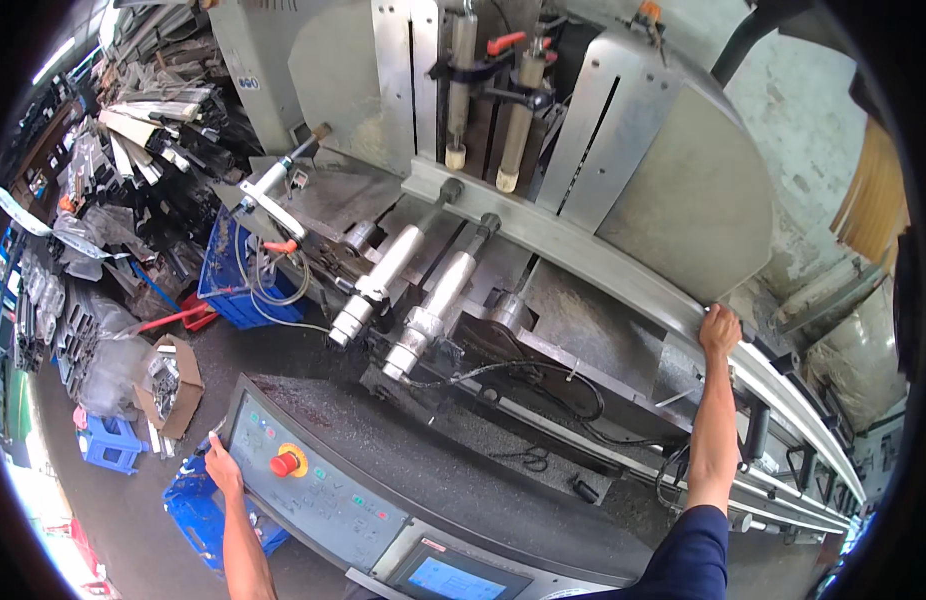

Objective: Operating a double-head industrial cutting machine to prepare a metal profile for assembly.

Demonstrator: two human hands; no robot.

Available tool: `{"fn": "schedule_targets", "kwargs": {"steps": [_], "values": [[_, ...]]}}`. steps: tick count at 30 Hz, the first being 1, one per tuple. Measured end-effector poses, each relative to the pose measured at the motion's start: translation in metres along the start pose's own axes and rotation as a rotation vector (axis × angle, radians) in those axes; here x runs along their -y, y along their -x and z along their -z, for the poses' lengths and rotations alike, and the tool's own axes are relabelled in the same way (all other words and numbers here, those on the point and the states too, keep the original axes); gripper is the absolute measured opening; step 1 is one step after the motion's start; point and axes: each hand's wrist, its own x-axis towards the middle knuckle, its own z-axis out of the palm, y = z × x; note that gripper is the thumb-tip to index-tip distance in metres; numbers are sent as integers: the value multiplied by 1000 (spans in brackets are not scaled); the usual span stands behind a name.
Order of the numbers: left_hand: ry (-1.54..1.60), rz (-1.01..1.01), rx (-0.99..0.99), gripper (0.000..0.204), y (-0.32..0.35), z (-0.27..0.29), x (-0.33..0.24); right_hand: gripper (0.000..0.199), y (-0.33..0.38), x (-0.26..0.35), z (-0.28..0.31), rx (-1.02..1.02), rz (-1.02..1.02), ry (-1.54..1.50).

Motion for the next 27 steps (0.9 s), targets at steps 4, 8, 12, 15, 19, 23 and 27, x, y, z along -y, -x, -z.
{"fn": "schedule_targets", "kwargs": {"steps": [4,8,12,15,19,23,27], "values": [[29,43,63,90,-3,-10,2,38,-7,-11,24,88,-11,-35],[40,133,90,91,-5,-14,1,32,45,39,65,-252,-26,-438],[194,68,146,88,-8,-4,6,35,154,141,155,-172,26,-656],[380,35,146,84,0,-7,3,31,232,194,214,-64,18,-891],[539,66,183,74,2,10,6,22,360,315,321,265,-15,-1194],[526,-95,206,61,-4,3,21,28,502,418,395,832,124,-1309],[545,-182,251,55,-8,7,21,66,590,497,449,1822,414,-1364]]}}
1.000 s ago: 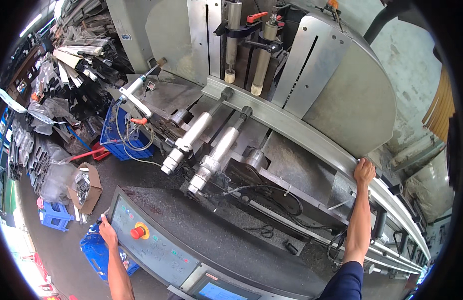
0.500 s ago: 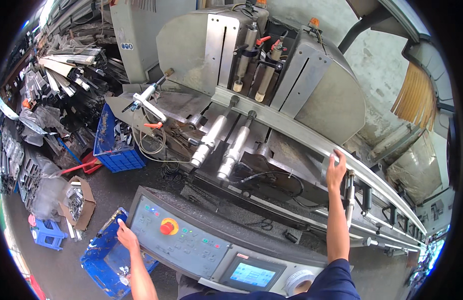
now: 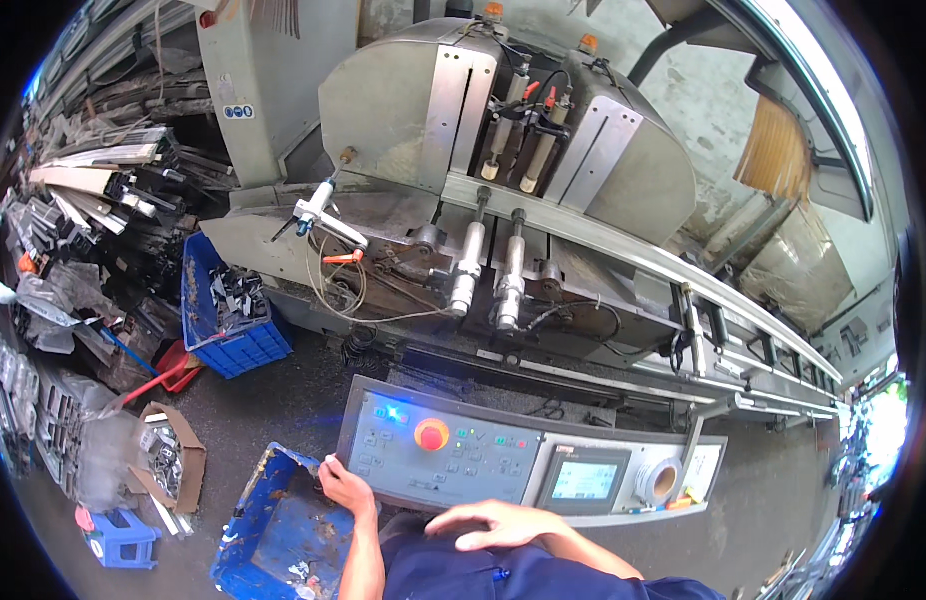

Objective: Operating a double-head industrial cutting machine to prepare a metal profile for assembly.

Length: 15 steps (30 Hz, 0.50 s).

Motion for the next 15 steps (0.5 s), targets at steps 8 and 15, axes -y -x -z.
{"fn": "schedule_targets", "kwargs": {"steps": [8,15], "values": [[128,-86,135,50,-8,28,-10,73,28,-135,-77,-87,-282,57],[401,-166,478,57,-38,34,36,72,107,-240,-174,-1055,-184,-1075]]}}
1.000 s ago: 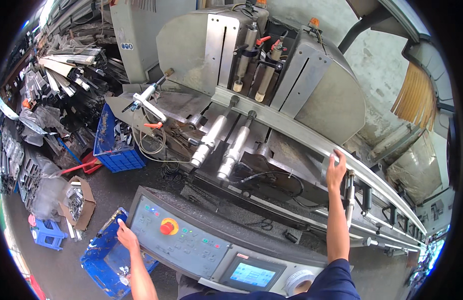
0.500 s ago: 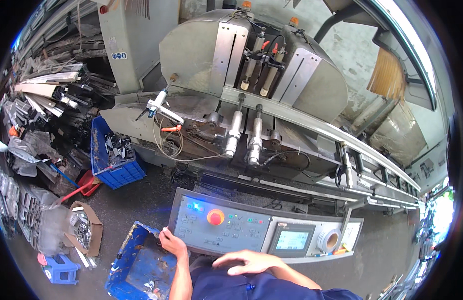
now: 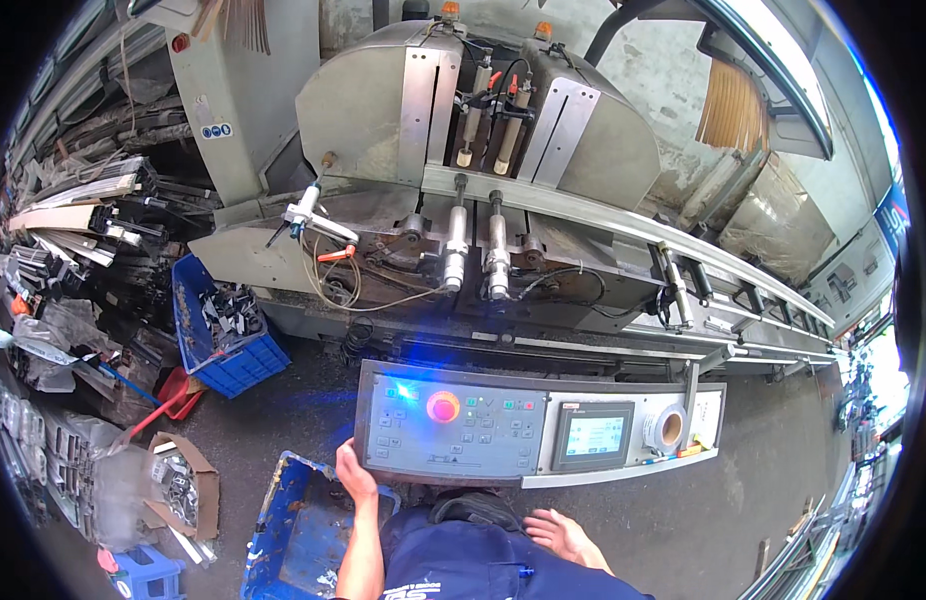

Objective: Operating a double-head industrial cutting machine to prepare a metal profile for assembly.

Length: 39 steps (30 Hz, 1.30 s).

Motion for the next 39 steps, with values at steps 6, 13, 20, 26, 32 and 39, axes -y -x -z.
{"fn": "schedule_targets", "kwargs": {"steps": [6,13,20,26,32,39], "values": [[-332,612,245,42,32,102,90,54,-14,-89,63,-362,-186,278],[-71,1589,388,38,148,147,100,51,-3,-88,36,-394,-131,286],[-292,1358,673,39,141,174,112,49,-11,-87,45,-391,-69,357],[-146,884,257,36,70,162,80,47,-21,-72,33,-365,-12,442],[-36,789,32,31,3,126,36,45,-30,-63,49,-365,58,528],[33,664,71,36,-2,98,20,42,-46,-56,63,-368,144,616]]}}
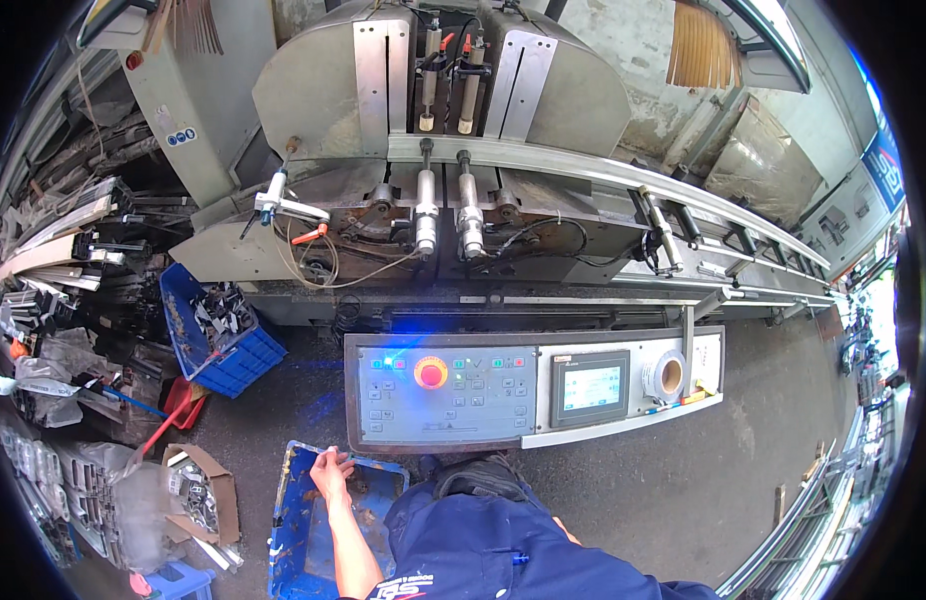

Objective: Operating a double-head industrial cutting machine to prepare a metal profile for assembly.

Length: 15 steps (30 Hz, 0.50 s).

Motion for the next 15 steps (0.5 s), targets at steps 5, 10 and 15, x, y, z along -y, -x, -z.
{"fn": "schedule_targets", "kwargs": {"steps": [5,10,15], "values": [[-8,13,37,36,4,-7,7,41,-9,8,0,-13,66,48],[-2,21,44,35,6,-7,12,39,-11,11,-4,-25,121,97],[-35,35,45,38,8,6,15,37,-9,6,-12,-25,165,147]]}}
